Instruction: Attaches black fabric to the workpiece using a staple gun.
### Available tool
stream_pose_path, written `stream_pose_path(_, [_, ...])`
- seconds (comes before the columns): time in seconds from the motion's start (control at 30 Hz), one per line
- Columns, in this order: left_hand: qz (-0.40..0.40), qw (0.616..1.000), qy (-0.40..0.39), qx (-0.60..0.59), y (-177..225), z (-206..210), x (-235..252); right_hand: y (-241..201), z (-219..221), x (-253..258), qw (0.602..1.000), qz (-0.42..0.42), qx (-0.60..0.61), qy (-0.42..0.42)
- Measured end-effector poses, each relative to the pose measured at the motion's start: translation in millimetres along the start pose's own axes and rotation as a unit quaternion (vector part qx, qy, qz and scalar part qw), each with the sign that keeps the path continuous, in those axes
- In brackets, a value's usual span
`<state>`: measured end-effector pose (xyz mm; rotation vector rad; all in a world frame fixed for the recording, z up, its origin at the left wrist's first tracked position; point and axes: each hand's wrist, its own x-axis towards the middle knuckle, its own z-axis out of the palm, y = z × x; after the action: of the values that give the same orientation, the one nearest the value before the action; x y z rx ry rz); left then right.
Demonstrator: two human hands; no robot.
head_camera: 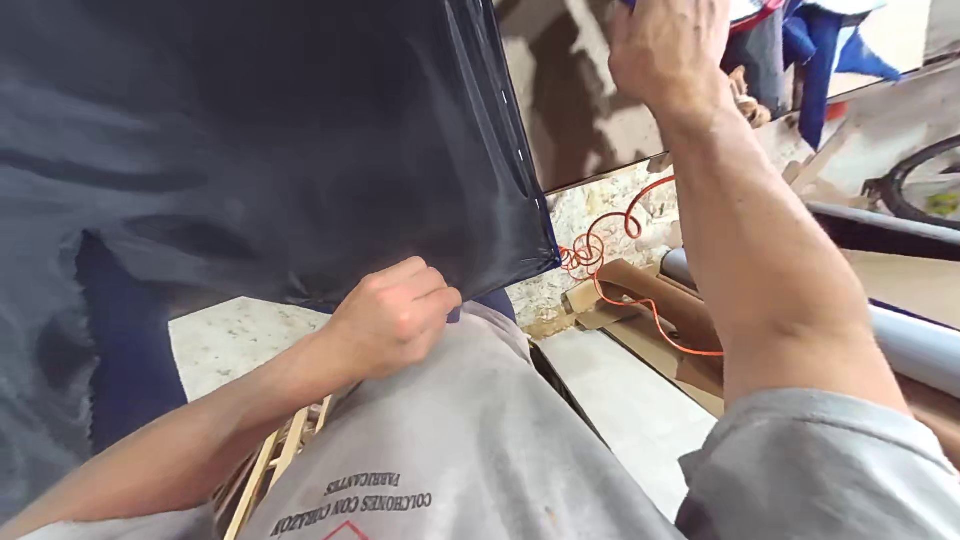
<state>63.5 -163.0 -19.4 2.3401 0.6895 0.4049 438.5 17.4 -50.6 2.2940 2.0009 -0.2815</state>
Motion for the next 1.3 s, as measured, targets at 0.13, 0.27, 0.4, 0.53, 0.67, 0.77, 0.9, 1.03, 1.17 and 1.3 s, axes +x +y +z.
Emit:
stream_pose_path(0.13, [-0.036, 0.998, 0.003, -0.059, -1, -9, 5, 1, 13, -2, 0.999, -0.035, 0.004, -0.021])
stream_pose_path(0.27, [-0.034, 0.998, -0.002, -0.061, -2, -10, 5, -3, -15, -75, 0.984, -0.161, 0.062, 0.034])
stream_pose_path(0.4, [-0.038, 0.997, 0.007, -0.074, -4, -8, 4, -14, -7, -193, 0.894, -0.386, 0.226, 0.004])
stream_pose_path(0.53, [-0.036, 0.996, 0.008, -0.075, -2, -15, 9, -21, 25, -208, 0.866, -0.426, 0.262, 0.011])
stream_pose_path(0.67, [-0.047, 0.996, 0.013, -0.071, 2, -19, 12, -28, 40, -210, 0.876, -0.407, 0.23, 0.117])
stream_pose_path(0.77, [-0.044, 0.997, 0.014, -0.057, 4, -21, 15, -41, 55, -221, 0.882, -0.37, 0.172, 0.236])
stream_pose_path(0.9, [-0.026, 0.999, 0.01, -0.026, 8, -22, 15, -66, 54, -236, 0.92, -0.239, 0.153, 0.269])
stream_pose_path(1.03, [-0.015, 1.0, 0.014, -0.014, 9, -19, 12, -91, 53, -248, 0.949, -0.108, 0.197, 0.222])
stream_pose_path(1.17, [-0.024, 0.999, 0.02, -0.007, 10, -16, 7, -112, 61, -259, 0.941, -0.071, 0.21, 0.255])
stream_pose_path(1.3, [-0.017, 1.0, 0.026, -0.007, 9, -16, 6, -67, 44, -294, 0.91, -0.088, 0.327, 0.24])
